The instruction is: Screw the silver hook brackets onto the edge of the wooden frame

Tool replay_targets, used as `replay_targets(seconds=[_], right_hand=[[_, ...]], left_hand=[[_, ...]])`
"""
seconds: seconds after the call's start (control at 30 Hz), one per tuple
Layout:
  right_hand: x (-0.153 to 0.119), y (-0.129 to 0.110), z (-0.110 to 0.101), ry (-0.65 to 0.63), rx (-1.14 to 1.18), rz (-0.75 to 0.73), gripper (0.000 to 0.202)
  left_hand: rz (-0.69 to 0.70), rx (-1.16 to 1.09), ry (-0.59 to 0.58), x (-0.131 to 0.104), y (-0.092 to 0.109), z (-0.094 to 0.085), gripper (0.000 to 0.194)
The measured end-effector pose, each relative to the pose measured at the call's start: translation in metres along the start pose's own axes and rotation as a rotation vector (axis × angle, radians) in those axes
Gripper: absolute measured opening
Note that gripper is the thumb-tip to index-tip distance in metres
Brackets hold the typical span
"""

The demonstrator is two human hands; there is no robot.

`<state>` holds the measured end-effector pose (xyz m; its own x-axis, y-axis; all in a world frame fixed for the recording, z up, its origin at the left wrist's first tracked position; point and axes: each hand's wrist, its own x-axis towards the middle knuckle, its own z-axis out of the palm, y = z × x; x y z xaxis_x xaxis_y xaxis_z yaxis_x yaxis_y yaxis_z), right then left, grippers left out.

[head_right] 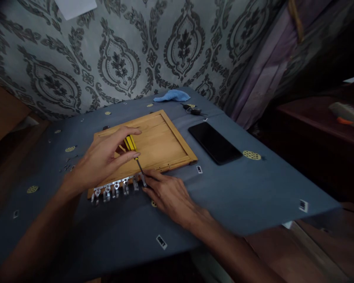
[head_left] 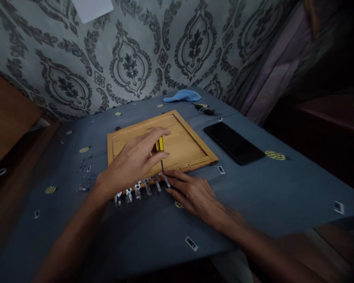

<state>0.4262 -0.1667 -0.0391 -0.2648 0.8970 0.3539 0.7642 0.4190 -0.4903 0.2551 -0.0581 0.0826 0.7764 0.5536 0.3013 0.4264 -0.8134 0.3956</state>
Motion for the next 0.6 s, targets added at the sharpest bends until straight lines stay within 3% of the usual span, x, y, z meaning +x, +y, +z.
replay_targets(seconds=[0.1,0.27,0.47,0.6], right_hand=[[0.0,0.0,0.0,0.004,0.002,0.003,0.029],[0.001,-0.001,0.0,-0.008,0.0,0.001,0.027],[0.0,-0.001,-0.001,0.004,0.012,-0.017,0.026],[-0.001,0.0,0.0,0.014,0.006,-0.006,0.026]], left_hand=[[0.024,0.022,0.024,0.0,0.002,0.001,0.034],[0.092,-0.011,-0.071,-0.001,-0.001,-0.007,0.037],[0.023,0.028,0.004,-0.007,0.001,-0.018,0.033],[0.028,0.007,-0.016,-0.007,0.004,-0.017,0.031]])
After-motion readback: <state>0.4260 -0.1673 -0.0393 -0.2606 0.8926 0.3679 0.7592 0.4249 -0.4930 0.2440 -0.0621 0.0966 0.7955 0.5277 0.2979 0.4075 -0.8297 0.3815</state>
